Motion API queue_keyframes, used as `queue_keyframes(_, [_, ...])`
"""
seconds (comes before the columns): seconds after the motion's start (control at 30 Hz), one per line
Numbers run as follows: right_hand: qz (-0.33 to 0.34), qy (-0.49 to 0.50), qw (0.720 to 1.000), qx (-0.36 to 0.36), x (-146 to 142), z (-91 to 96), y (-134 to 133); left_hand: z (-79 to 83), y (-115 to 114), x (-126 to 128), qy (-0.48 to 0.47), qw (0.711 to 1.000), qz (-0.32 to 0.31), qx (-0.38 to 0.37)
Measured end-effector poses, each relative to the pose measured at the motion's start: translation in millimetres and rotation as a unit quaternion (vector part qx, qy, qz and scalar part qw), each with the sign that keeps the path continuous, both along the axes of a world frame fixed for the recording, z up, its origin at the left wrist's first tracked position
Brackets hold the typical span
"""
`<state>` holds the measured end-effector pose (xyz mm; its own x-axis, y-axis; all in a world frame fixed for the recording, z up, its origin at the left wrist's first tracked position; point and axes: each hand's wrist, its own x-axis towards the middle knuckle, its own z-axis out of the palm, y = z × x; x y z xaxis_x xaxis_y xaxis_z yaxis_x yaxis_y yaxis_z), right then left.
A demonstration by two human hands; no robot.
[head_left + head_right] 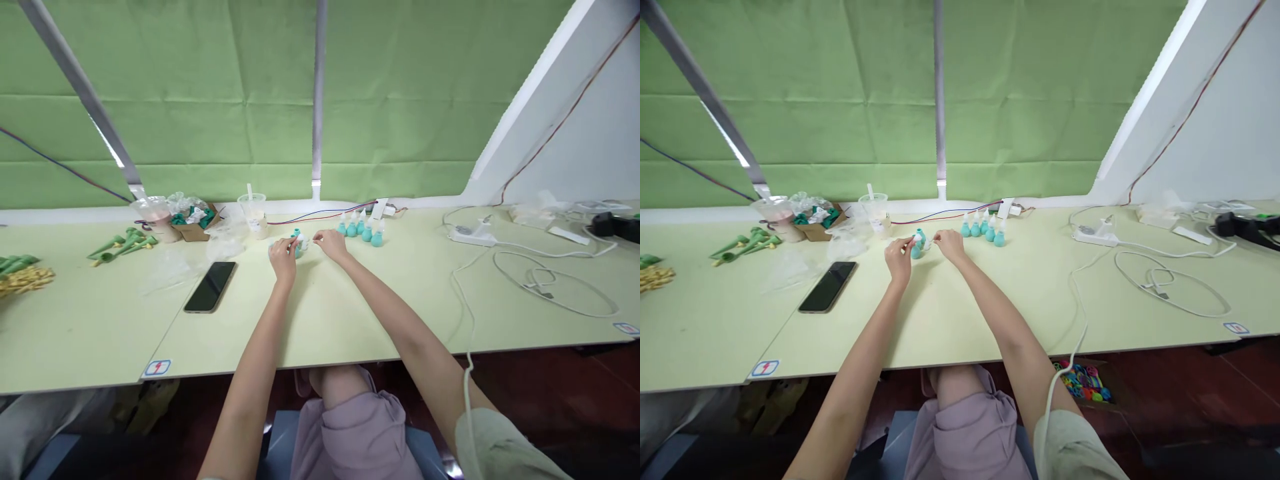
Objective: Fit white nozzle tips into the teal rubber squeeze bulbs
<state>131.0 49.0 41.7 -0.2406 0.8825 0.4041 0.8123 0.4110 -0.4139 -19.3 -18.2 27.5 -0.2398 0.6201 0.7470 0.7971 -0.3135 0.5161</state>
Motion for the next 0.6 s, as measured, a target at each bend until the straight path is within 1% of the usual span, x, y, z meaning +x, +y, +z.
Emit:
queue_keyframes(0.07, [0.006, -0.074, 0.997, 0.000, -9, -2.3, 7, -0.7, -1, -1, -0.007, 1.000, 0.001, -0.005])
queue_keyframes(0.13, [-0.004, -0.115, 0.993, 0.001, -14, -7.8, 12, -2.7, -1, -3, -0.016, 1.000, 0.004, -0.015])
queue_keyframes(0.27, [-0.040, -0.129, 0.991, -0.003, -16, -18.8, 18, -8.7, -1, -5, -0.011, 0.999, 0.010, -0.029])
queue_keyframes(0.33, [-0.049, -0.133, 0.990, -0.011, -16, -20.9, 20, -10.3, 1, -6, -0.009, 0.999, 0.013, -0.031])
queue_keyframes(0.4, [-0.048, -0.158, 0.986, -0.011, -18, -20.6, 22, -10.1, 3, -5, -0.011, 0.999, 0.012, -0.027])
queue_keyframes(0.5, [-0.019, -0.202, 0.979, 0.034, -22, -17.5, 24, -7.9, 4, -4, -0.009, 1.000, 0.005, -0.020])
queue_keyframes(0.6, [0.008, -0.195, 0.977, 0.086, -25, -14.3, 24, -6.5, 4, -3, 0.005, 1.000, 0.002, -0.019])
